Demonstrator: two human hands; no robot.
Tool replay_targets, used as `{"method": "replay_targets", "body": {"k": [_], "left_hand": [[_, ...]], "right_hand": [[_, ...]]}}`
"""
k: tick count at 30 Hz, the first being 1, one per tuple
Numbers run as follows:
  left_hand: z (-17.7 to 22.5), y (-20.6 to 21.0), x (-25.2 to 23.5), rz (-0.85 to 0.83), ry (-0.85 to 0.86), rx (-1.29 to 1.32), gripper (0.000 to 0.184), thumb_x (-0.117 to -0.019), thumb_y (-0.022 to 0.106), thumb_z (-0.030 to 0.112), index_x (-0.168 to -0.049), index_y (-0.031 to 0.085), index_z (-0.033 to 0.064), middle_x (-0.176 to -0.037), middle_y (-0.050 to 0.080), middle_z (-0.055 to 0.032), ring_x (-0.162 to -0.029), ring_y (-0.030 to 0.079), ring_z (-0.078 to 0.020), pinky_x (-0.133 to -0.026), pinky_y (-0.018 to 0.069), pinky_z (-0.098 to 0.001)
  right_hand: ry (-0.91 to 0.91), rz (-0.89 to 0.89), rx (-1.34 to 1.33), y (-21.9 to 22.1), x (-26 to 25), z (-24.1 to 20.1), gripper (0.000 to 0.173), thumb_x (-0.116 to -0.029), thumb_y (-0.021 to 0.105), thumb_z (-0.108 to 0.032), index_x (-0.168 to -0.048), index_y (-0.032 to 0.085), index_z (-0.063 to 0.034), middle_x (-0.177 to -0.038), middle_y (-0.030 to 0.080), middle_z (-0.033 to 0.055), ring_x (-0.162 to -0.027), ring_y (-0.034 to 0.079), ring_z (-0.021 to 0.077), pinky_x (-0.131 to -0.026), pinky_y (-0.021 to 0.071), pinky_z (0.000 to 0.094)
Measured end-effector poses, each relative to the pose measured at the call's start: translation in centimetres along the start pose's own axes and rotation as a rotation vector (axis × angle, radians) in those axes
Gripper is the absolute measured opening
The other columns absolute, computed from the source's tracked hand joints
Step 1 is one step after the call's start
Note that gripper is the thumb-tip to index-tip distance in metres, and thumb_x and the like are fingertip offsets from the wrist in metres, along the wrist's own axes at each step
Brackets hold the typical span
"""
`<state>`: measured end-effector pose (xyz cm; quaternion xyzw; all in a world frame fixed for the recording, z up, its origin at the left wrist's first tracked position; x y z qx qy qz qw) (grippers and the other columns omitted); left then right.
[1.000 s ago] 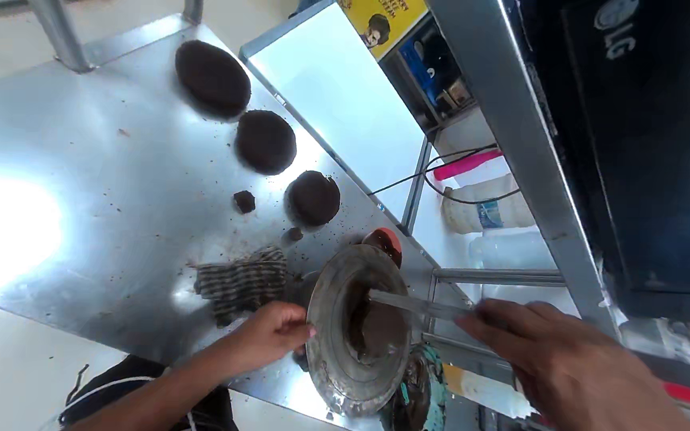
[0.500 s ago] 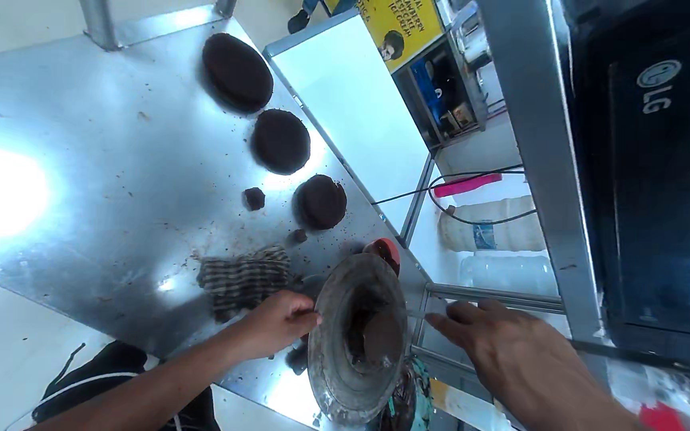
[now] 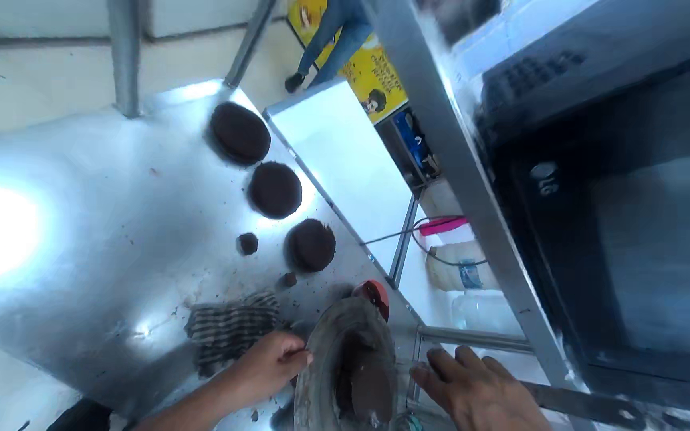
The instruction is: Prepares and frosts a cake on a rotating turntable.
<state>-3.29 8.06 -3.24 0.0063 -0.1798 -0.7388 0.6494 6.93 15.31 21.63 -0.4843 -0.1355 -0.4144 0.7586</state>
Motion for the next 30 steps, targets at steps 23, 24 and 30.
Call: {"method": "replay_targets", "body": {"k": [23,24,30], "left_hand": [[-0.9,2.3,2.6,-0.108,-0.109,0.023,0.032,-0.1062,0.056,0.034,-0.103,0.069,0.0045,-0.088,0.069,-0.0035,-0.076,0.066,-0.0079,-0.069,0.0545,-0.0265],[-0.9,2.2,2.5,-0.107,-0.110,0.020,0.033,-0.1061,0.056,0.034,-0.102,0.069,0.0047,-0.087,0.069,-0.0031,-0.076,0.066,-0.0078,-0.069,0.0549,-0.0264],[-0.8,2.1,2.5,-0.091,-0.115,0.010,0.032,-0.1067,0.055,0.034,-0.100,0.069,0.0059,-0.085,0.069,-0.0024,-0.073,0.065,-0.0072,-0.066,0.0541,-0.0250]], "right_hand": [[0.069,0.041,0.164,1.0,-1.1,1.5,0.043,-0.0868,0.070,-0.001,-0.116,0.077,-0.0324,-0.087,0.070,0.0035,-0.075,0.070,0.0275,-0.051,0.0531,0.0419],[0.059,0.054,0.160,0.9,-0.9,1.3,0.044,-0.0868,0.070,-0.001,-0.116,0.078,-0.0329,-0.085,0.069,0.0028,-0.073,0.069,0.0264,-0.049,0.0526,0.0413],[0.063,0.120,0.190,1.2,-0.3,1.5,0.042,-0.0855,0.072,-0.001,-0.114,0.079,-0.0315,-0.086,0.069,0.0031,-0.076,0.069,0.0267,-0.050,0.0507,0.0395]]}}
Point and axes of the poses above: each hand's wrist, its own x-axis away from the middle knuckle, its own y-axis out of the palm, z = x × y, the point moved 8 cm from there along -x, towards the middle knuckle
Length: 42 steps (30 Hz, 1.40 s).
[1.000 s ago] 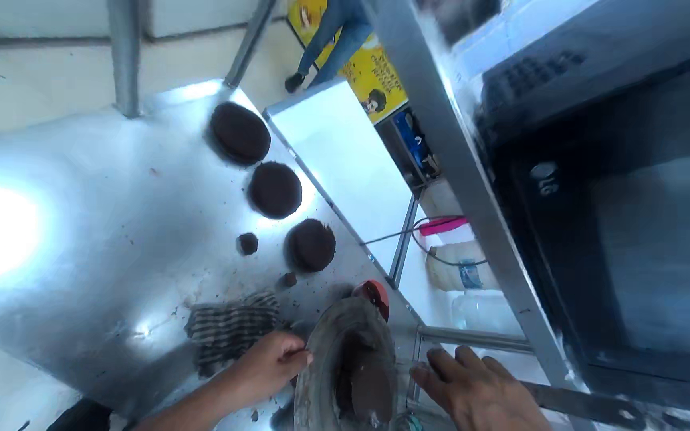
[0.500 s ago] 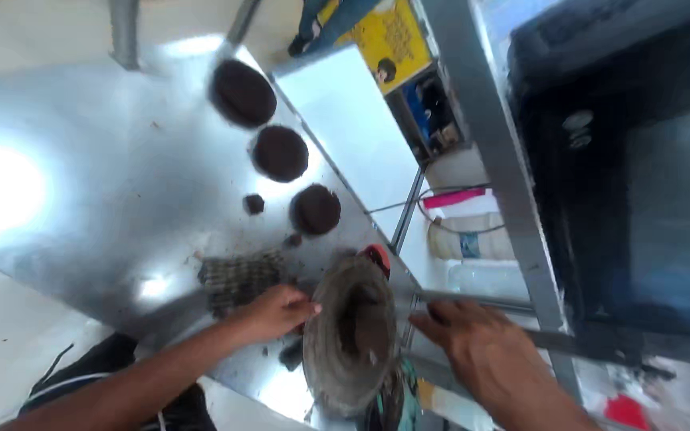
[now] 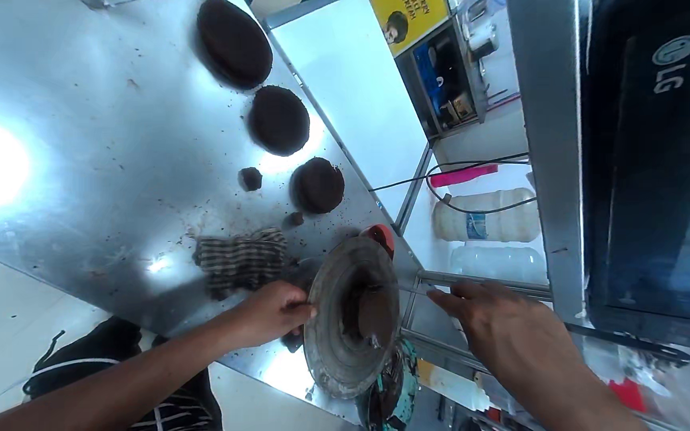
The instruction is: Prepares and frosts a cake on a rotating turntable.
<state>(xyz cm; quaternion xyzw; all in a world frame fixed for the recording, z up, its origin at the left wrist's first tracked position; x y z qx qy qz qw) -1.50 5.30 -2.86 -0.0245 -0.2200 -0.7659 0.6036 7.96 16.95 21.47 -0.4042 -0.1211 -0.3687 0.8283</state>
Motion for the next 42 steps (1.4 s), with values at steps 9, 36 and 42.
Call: {"method": "replay_targets", "body": {"k": [9,36,42], "left_hand": [[0.0,-0.2,-0.2,0.034,0.004,0.009,0.032,-0.1065,0.055,0.034,-0.100,0.070,0.0065,-0.083,0.069,-0.0018,-0.069,0.063,-0.0066,-0.062,0.0515,-0.0237],[0.9,-0.9,-0.6,-0.079,0.056,-0.084,0.028,-0.1051,0.059,0.028,-0.094,0.070,0.0048,-0.078,0.067,-0.0024,-0.065,0.062,-0.0067,-0.061,0.0505,-0.0228],[1.9,-2.4,-1.7,0.022,0.064,-0.122,0.030,-0.1061,0.057,0.028,-0.091,0.070,0.0063,-0.076,0.067,-0.0019,-0.065,0.062,-0.0081,-0.062,0.0515,-0.0242]], "right_hand": [[-0.031,-0.001,-0.004,-0.4,0.5,-1.2,0.043,-0.0856,0.071,-0.003,-0.116,0.078,-0.0321,-0.084,0.069,0.0013,-0.071,0.068,0.0245,-0.048,0.0498,0.0375],[-0.057,0.078,-0.098,0.1,0.1,0.1,0.043,-0.0857,0.068,0.001,-0.113,0.079,-0.0289,-0.089,0.069,0.0037,-0.076,0.068,0.0280,-0.052,0.0518,0.0428],[-0.042,0.065,-0.078,0.1,0.0,0.1,0.044,-0.0861,0.067,-0.001,-0.117,0.078,-0.0313,-0.082,0.067,0.0008,-0.065,0.067,0.0243,-0.044,0.0481,0.0394]]}}
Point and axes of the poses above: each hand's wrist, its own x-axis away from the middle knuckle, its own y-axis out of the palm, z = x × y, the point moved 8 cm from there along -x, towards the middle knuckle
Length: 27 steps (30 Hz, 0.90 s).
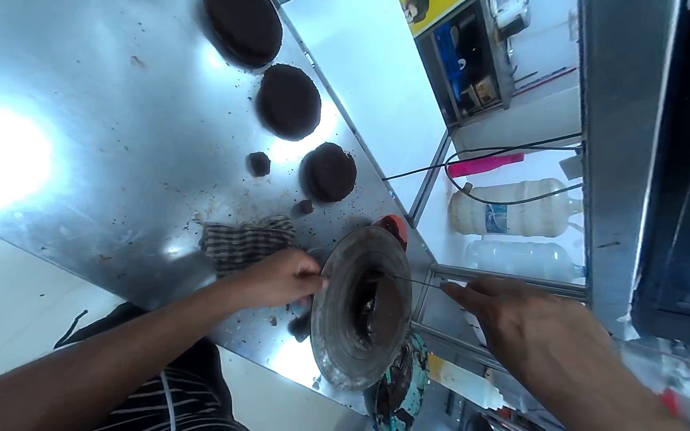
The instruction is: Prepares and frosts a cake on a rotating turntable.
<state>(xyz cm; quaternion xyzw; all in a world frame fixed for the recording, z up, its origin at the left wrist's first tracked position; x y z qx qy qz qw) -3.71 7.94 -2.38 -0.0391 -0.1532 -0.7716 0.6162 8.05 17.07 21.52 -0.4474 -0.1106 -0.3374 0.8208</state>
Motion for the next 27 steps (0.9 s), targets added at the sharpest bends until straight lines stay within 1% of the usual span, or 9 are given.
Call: {"method": "replay_targets", "body": {"k": [6,9,12,13,15,18,20,23,27], "left_hand": [[0.3,-1.1,-0.9,0.158,0.006,0.058,0.037,-0.1063,0.054,0.036,-0.094,0.072,0.0065,-0.074,0.065,-0.0032,-0.061,0.060,-0.0096,-0.056,0.0495,-0.0253],[0.1,-0.6,-0.7,0.082,-0.011,0.052,0.037,-0.1066,0.053,0.036,-0.095,0.072,0.0070,-0.075,0.067,-0.0028,-0.062,0.062,-0.0091,-0.057,0.0503,-0.0245],[-0.2,0.2,-0.2,-0.025,-0.009,0.030,0.031,-0.1055,0.057,0.031,-0.091,0.071,0.0073,-0.075,0.067,-0.0011,-0.063,0.061,-0.0074,-0.058,0.0490,-0.0226],[-0.2,0.3,-0.1,-0.038,-0.010,0.027,0.029,-0.1052,0.058,0.029,-0.092,0.071,0.0075,-0.076,0.068,-0.0008,-0.064,0.062,-0.0071,-0.059,0.0496,-0.0224],[0.0,0.2,-0.2,-0.011,-0.004,0.031,0.027,-0.1052,0.058,0.027,-0.091,0.071,0.0074,-0.076,0.067,-0.0010,-0.064,0.061,-0.0074,-0.060,0.0499,-0.0225],[0.2,-0.4,-0.7,0.061,-0.004,0.039,0.031,-0.1058,0.057,0.030,-0.090,0.070,0.0067,-0.072,0.065,-0.0019,-0.059,0.059,-0.0084,-0.055,0.0480,-0.0232],[0.2,-0.6,-0.8,0.095,-0.019,0.040,0.034,-0.1059,0.055,0.033,-0.092,0.071,0.0072,-0.073,0.066,-0.0020,-0.059,0.060,-0.0085,-0.054,0.0481,-0.0229],[0.0,-0.5,-0.5,0.077,-0.009,0.058,0.035,-0.1057,0.055,0.035,-0.092,0.072,0.0073,-0.076,0.068,-0.0026,-0.062,0.063,-0.0090,-0.056,0.0502,-0.0233],[-0.1,0.0,-0.1,0.036,0.002,0.055,0.031,-0.1055,0.057,0.032,-0.092,0.072,0.0086,-0.076,0.069,-0.0011,-0.062,0.061,-0.0069,-0.056,0.0476,-0.0211]], "right_hand": [[-0.049,0.023,-0.017,-0.6,0.6,-1.2,0.042,-0.0861,0.064,-0.002,-0.116,0.078,-0.0283,-0.091,0.069,0.0048,-0.078,0.067,0.0283,-0.054,0.0503,0.0409],[-0.072,0.050,-0.007,-0.7,0.9,-1.4,0.039,-0.0870,0.061,-0.003,-0.112,0.078,-0.0269,-0.098,0.070,0.0069,-0.083,0.066,0.0297,-0.059,0.0497,0.0423],[-0.061,0.068,-0.034,-0.1,0.7,-0.6,0.037,-0.0871,0.062,-0.002,-0.110,0.079,-0.0262,-0.106,0.071,0.0079,-0.090,0.066,0.0323,-0.066,0.0516,0.0464],[-0.047,0.059,-0.034,0.2,0.5,-0.2,0.037,-0.0866,0.064,-0.001,-0.110,0.080,-0.0256,-0.105,0.071,0.0079,-0.089,0.066,0.0322,-0.065,0.0519,0.0462],[-0.018,0.032,-0.028,0.6,0.4,0.4,0.040,-0.0847,0.068,0.002,-0.111,0.079,-0.0255,-0.096,0.069,0.0067,-0.081,0.066,0.0308,-0.058,0.0513,0.0442],[-0.007,0.024,-0.025,0.5,0.7,0.1,0.044,-0.0856,0.064,0.000,-0.116,0.079,-0.0278,-0.088,0.069,0.0045,-0.072,0.068,0.0282,-0.048,0.0496,0.0408],[-0.028,0.043,-0.035,0.2,0.9,-0.3,0.044,-0.0855,0.062,0.000,-0.115,0.078,-0.0269,-0.090,0.069,0.0056,-0.075,0.068,0.0289,-0.051,0.0494,0.0410],[-0.037,0.059,-0.038,0.2,0.9,0.0,0.041,-0.0871,0.060,0.001,-0.113,0.078,-0.0241,-0.097,0.069,0.0090,-0.082,0.066,0.0320,-0.059,0.0502,0.0448],[-0.050,0.081,-0.064,0.1,1.5,0.2,0.041,-0.0899,0.056,-0.002,-0.115,0.078,-0.0257,-0.100,0.068,0.0091,-0.084,0.065,0.0321,-0.061,0.0486,0.0450]]}}
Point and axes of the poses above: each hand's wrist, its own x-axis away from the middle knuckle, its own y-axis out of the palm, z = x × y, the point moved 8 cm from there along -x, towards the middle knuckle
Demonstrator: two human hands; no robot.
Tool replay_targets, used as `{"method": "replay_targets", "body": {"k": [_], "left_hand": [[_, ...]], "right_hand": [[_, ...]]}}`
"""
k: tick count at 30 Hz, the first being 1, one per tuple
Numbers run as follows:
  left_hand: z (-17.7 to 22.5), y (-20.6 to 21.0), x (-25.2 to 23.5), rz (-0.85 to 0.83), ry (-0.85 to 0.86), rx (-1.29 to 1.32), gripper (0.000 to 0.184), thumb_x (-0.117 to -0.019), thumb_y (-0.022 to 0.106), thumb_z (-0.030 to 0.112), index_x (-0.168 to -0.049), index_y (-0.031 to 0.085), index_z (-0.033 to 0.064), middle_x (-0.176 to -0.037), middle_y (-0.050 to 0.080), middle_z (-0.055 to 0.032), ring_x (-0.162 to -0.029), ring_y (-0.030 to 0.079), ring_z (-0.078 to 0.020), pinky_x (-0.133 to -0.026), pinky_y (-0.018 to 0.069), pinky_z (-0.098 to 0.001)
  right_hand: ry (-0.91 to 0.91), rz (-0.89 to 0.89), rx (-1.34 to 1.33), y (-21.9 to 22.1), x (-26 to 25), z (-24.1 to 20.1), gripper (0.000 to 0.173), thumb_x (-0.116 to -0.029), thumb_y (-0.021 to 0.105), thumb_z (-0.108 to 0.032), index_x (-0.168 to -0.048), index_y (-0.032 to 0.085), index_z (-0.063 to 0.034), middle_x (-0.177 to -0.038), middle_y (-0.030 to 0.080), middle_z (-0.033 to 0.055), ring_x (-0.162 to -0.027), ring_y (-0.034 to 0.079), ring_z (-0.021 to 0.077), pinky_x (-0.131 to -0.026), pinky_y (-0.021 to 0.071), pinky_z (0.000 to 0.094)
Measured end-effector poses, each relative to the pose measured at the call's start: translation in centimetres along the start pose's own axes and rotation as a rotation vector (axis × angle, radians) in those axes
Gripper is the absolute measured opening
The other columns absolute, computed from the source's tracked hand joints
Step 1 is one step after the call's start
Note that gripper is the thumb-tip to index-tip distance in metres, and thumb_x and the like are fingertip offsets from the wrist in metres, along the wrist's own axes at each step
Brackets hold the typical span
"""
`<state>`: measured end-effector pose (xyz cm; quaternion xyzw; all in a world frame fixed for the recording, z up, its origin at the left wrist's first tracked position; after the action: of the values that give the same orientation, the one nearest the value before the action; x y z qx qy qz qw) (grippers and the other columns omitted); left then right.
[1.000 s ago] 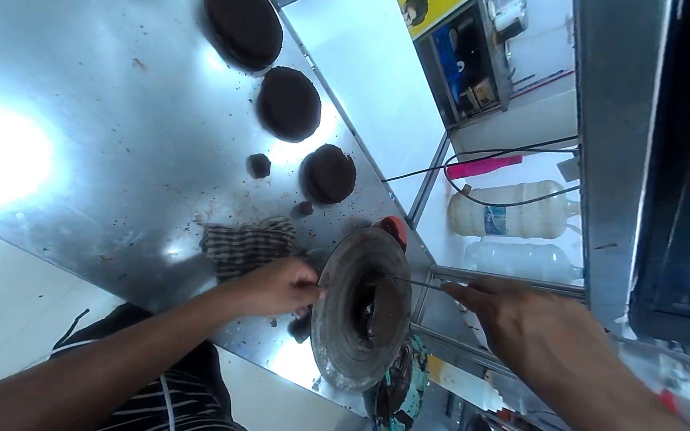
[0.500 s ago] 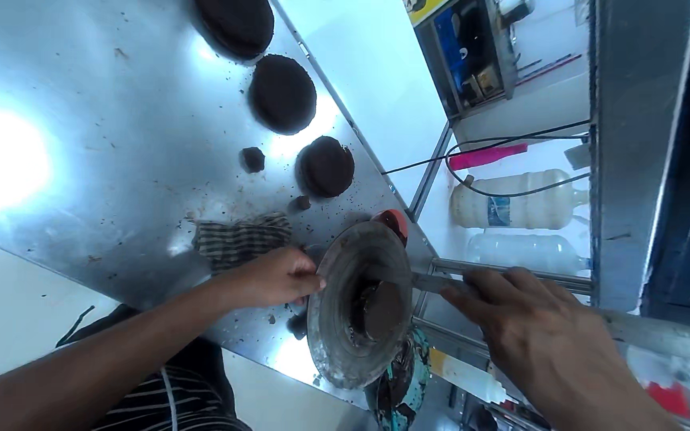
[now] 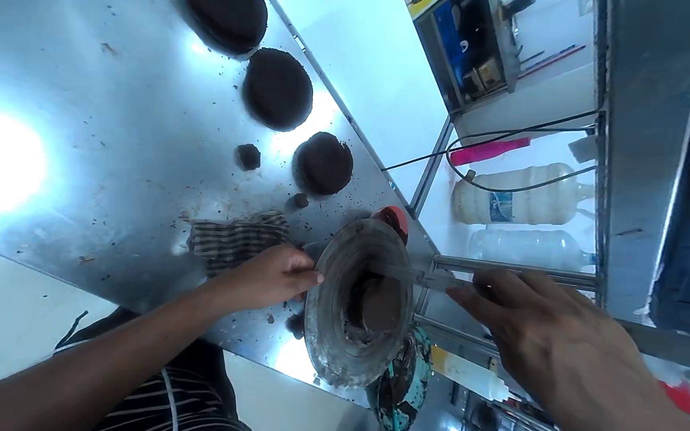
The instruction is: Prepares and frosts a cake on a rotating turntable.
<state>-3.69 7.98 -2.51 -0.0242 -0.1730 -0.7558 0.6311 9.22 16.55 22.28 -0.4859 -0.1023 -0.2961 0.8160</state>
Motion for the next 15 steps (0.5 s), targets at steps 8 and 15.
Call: {"method": "replay_targets", "body": {"k": [8,15], "left_hand": [[0.8,-0.5,-0.8,0.039,-0.006,-0.022,0.030,-0.1064,0.055,0.029,-0.093,0.072,0.0074,-0.074,0.066,-0.0022,-0.062,0.061,-0.0091,-0.056,0.0497,-0.0236],[0.9,-0.6,-1.0,0.058,0.006,-0.025,0.031,-0.1061,0.056,0.029,-0.091,0.071,0.0071,-0.072,0.065,-0.0025,-0.061,0.060,-0.0093,-0.055,0.0486,-0.0233]], "right_hand": [[-0.025,-0.012,0.036,0.0,0.5,-1.5,0.037,-0.0903,0.057,-0.003,-0.111,0.079,-0.0248,-0.110,0.070,0.0096,-0.086,0.064,0.0323,-0.064,0.0474,0.0453],[0.022,-0.003,0.058,1.1,0.4,-0.2,0.041,-0.0879,0.057,0.000,-0.114,0.079,-0.0239,-0.105,0.071,0.0098,-0.085,0.065,0.0328,-0.064,0.0485,0.0461]]}}
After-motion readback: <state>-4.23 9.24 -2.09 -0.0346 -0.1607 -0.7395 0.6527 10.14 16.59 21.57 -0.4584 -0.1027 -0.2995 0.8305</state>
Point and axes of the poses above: each hand's wrist, its own x-axis away from the middle knuckle, its own y-axis out of the palm, z = x × y, the point moved 8 cm from there along -x, towards the middle knuckle
